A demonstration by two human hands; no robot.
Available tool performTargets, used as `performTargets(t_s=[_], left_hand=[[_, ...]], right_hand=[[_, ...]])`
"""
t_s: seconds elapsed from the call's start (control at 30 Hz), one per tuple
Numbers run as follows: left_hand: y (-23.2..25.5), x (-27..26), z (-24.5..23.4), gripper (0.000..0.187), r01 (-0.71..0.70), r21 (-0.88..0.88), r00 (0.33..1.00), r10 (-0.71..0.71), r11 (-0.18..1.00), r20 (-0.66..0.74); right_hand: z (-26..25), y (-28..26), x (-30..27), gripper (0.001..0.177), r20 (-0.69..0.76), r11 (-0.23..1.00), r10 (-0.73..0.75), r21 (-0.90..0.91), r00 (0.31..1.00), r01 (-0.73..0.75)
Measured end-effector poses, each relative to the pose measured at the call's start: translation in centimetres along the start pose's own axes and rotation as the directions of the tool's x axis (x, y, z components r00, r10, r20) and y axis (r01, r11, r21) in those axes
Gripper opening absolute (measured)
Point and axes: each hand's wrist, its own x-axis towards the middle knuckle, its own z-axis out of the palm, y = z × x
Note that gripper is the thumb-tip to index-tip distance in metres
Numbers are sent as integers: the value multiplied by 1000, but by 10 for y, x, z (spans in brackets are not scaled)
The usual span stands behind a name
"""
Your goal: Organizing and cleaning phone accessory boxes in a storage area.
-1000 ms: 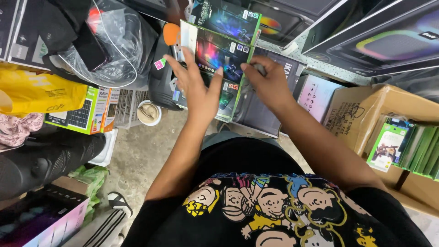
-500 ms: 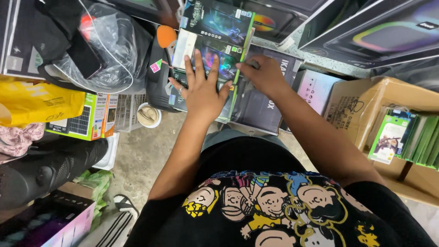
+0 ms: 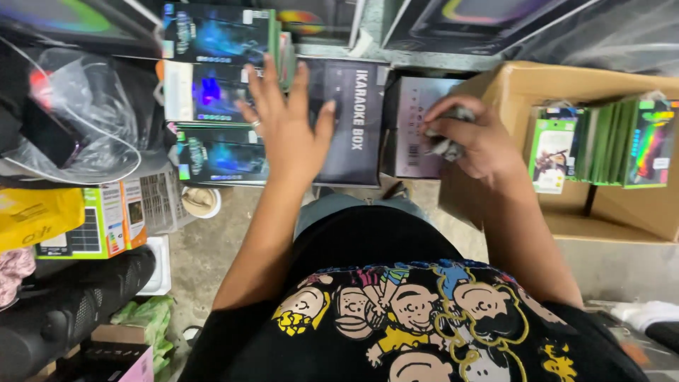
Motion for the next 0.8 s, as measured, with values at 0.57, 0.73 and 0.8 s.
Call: performTargets(t_s=[0.57,0.73,0.8], left_hand=[[253,-68,325,50,318,-709,769,266,630,582],[271,-79,414,62,964,-189,211,-100,189,972],[258,-105,483,68,816,-457,498,-31,354,866]], right_hand=[[-350,214,-48,49,-385,216,-98,-909,918,-358],[-362,224,-49,57,-549,202,48,-813,835,-546],[-361,222,-49,63,-564,251,88,-785,821,-567]])
